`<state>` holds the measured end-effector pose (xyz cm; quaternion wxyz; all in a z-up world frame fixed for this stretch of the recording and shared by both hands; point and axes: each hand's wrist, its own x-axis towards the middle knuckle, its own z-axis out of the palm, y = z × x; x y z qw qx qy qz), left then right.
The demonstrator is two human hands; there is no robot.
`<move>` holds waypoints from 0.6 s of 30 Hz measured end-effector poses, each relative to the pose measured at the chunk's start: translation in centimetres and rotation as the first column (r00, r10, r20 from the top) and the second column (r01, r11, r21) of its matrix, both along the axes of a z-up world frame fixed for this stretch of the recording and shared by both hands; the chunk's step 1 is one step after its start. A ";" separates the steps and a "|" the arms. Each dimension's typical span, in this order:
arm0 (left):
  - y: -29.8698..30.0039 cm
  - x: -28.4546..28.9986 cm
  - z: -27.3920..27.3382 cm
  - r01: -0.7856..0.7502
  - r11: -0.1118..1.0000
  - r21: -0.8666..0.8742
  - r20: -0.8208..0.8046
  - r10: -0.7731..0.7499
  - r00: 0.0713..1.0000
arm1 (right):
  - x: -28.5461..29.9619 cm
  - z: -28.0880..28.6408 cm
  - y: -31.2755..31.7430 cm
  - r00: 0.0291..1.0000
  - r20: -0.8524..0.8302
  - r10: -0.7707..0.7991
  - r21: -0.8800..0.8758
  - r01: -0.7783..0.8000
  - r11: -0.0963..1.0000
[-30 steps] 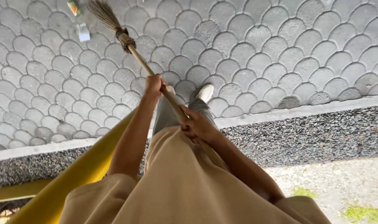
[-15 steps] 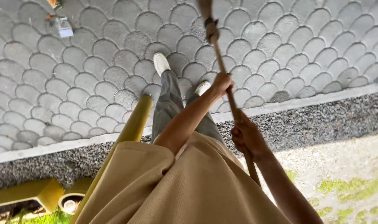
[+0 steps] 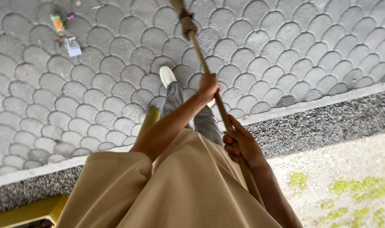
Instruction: Sweep the paved courtyard floor to collect debris and trash using a broom.
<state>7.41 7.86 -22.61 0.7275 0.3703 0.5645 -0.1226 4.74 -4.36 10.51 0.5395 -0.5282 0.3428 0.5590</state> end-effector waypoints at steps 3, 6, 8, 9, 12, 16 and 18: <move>-7.6 4.6 -2.2 0.081 0.978 -0.190 0.147 -0.053 0.988 | 1.2 -0.3 -1.6 0.992 0.094 -0.081 -0.076 0.089 0.993; -11.6 4.8 -7.2 0.127 0.963 -0.237 0.141 -0.096 0.985 | 1.3 -1.1 -1.5 0.990 0.131 -0.053 -0.147 0.072 0.986; -6.6 0.6 -10.0 0.165 0.979 -0.117 0.105 -0.153 0.983 | 0.5 -3.0 0.9 0.997 0.069 -0.022 -0.118 0.030 0.993; -3.9 -1.8 -11.3 0.209 0.978 0.001 0.063 -0.209 0.976 | 0.0 -4.1 2.1 1.000 0.011 0.008 -0.086 -0.008 0.996; 7.4 -8.2 -12.6 0.141 0.989 0.053 -0.081 -0.137 0.987 | -3.3 -10.3 5.3 0.988 -0.150 -0.026 0.116 0.044 0.992; 16.5 -9.7 -7.9 -0.042 0.992 0.117 -0.106 0.055 0.993 | -5.1 -12.8 9.2 0.990 0.102 0.092 0.178 -0.109 0.978; 18.4 -9.9 -3.8 -0.068 0.968 0.242 -0.092 0.093 0.991 | -5.8 -12.4 9.7 0.989 0.130 0.070 0.258 -0.102 0.961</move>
